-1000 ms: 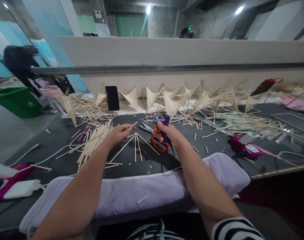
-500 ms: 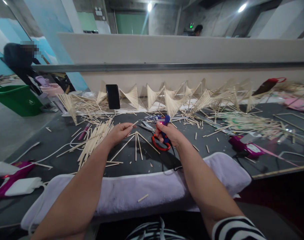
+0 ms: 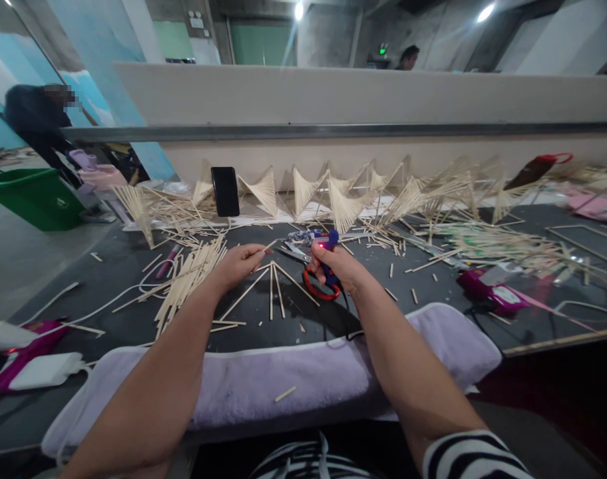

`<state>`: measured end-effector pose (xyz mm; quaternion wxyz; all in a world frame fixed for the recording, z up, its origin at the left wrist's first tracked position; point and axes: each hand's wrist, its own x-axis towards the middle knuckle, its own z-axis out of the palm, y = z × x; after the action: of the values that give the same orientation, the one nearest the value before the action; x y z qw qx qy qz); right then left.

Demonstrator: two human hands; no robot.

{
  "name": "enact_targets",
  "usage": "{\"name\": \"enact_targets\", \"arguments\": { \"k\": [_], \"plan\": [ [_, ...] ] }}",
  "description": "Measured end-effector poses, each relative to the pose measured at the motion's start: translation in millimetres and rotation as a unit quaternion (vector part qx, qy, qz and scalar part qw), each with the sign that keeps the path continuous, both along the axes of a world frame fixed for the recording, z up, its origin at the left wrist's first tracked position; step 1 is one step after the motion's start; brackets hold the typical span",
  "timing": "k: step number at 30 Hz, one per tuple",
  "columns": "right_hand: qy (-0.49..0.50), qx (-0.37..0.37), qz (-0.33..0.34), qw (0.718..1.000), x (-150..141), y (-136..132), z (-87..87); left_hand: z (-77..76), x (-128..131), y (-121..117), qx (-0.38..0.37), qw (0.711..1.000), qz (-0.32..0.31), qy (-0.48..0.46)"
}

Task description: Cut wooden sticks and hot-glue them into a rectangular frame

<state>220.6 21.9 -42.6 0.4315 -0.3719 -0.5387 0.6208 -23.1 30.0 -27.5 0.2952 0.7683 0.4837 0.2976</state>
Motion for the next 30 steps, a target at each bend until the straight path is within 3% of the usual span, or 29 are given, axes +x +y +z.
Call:
{"name": "enact_targets", "arguments": {
  "k": [18, 30],
  "plan": [
    [-0.008, 0.0, 0.007, 1.0, 0.6, -1.4, 3.1, 0.5, 0.6, -0.6, -0.02, 1.0, -0.002, -0.018],
    [0.006, 0.004, -0.003, 1.0, 0.6, -1.2, 5.1, 1.7, 8.5, -6.8, -0.158, 0.961, -0.065, -0.218]
  ]
}}
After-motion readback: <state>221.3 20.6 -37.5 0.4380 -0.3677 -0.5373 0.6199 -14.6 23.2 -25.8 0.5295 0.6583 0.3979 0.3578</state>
